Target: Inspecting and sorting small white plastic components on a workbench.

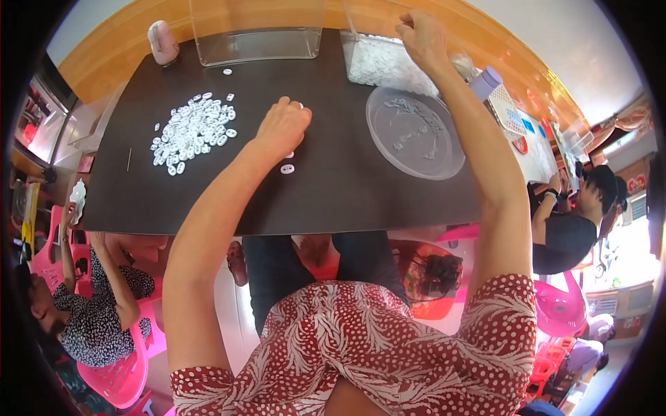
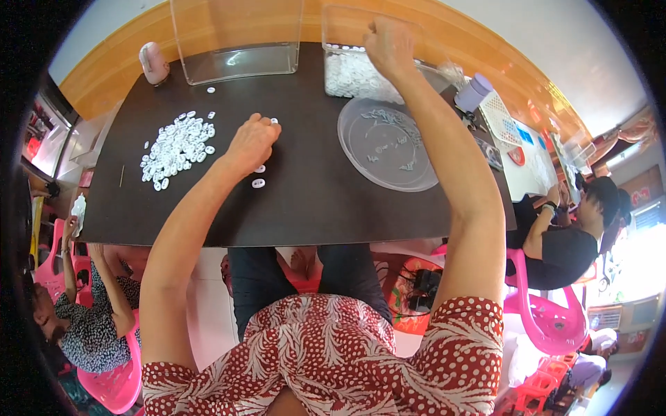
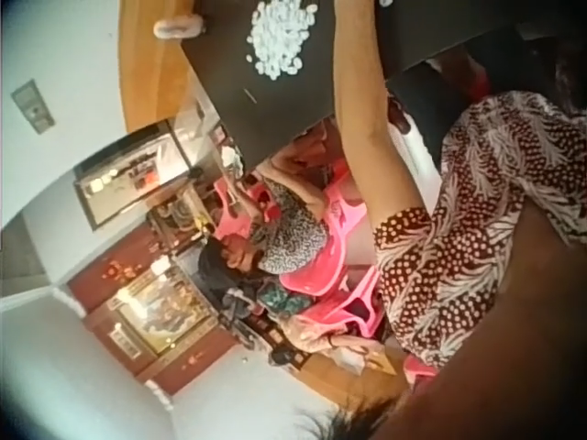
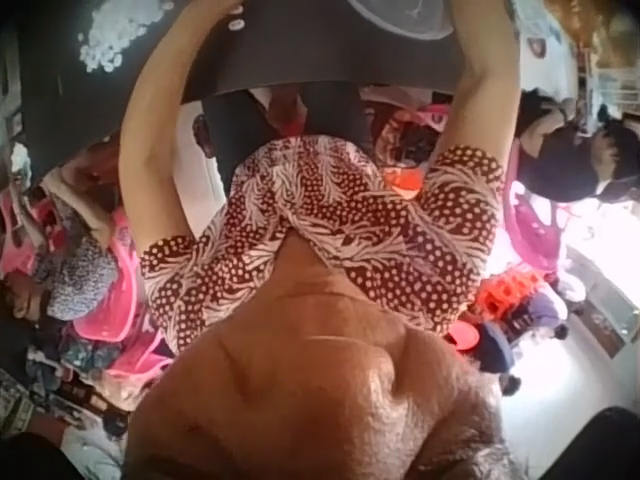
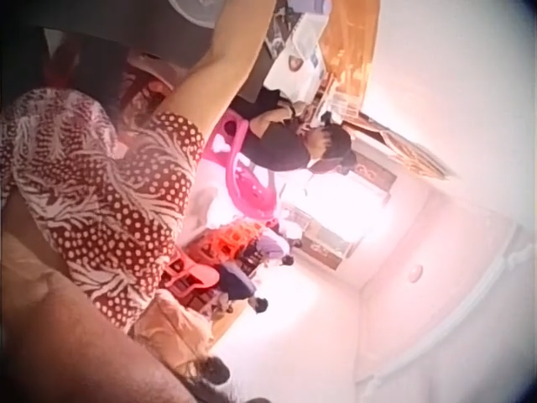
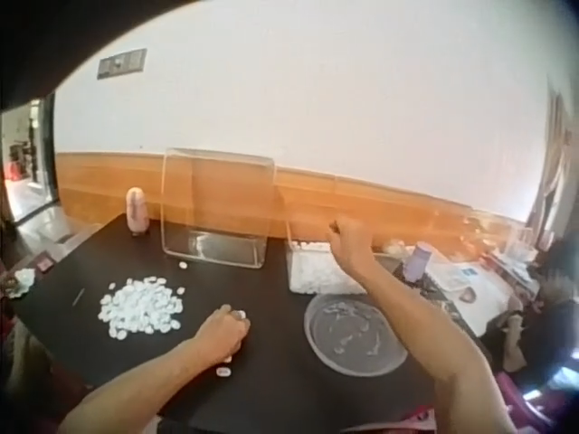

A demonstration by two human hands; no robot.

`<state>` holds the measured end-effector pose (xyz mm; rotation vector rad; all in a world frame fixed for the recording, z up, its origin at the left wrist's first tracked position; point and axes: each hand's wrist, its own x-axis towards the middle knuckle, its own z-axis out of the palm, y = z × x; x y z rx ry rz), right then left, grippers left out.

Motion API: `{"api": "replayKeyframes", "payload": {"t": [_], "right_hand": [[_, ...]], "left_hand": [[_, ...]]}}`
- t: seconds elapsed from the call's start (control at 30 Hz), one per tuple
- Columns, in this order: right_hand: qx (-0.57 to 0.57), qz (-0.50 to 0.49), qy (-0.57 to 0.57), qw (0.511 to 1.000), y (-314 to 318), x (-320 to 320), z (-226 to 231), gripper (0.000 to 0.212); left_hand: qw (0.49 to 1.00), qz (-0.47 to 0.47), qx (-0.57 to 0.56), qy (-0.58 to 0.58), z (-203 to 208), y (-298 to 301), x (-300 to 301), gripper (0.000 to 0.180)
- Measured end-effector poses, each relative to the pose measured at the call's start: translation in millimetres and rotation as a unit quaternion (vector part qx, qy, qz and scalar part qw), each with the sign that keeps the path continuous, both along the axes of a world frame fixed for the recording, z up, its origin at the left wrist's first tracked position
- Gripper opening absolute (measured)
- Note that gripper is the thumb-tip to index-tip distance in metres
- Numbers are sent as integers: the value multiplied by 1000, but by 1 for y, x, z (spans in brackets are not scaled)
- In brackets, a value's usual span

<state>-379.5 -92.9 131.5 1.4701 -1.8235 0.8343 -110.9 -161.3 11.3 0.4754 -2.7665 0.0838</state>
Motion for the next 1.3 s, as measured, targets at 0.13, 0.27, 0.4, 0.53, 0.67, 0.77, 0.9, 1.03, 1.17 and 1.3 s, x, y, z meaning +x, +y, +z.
{"api": "replayKeyframes", "payload": {"t": [0.13,0.27,0.4,0.53,0.67,0.77,0.9,1.03,1.17,1.3], "right_hand": [[38,65,-69,995,59,33,-17,15],[204,70,-219,952,108,15,-64,17],[246,6,-363,899,119,4,-94,20],[231,53,-263,935,107,3,-111,20],[277,50,-150,948,96,8,-113,16],[296,60,-136,943,93,10,-115,10],[336,62,-166,925,89,13,-110,5],[354,68,-168,918,85,13,-111,7],[342,75,-157,924,87,13,-111,12],[304,77,-161,936,100,25,-107,13]], "left_hand": [[993,28,110,45,-12,-9,2,15],[983,36,178,0,-7,-9,0,16],[972,57,225,-37,5,1,2,15],[979,48,198,-18,1,2,5,16],[990,30,137,7,-5,8,8,18],[993,8,100,58,-7,18,12,11],[991,-5,74,111,-2,30,21,8],[960,-10,147,239,9,57,38,8],[909,35,253,331,10,88,65,11],[788,75,461,401,0,106,89,10]]}}
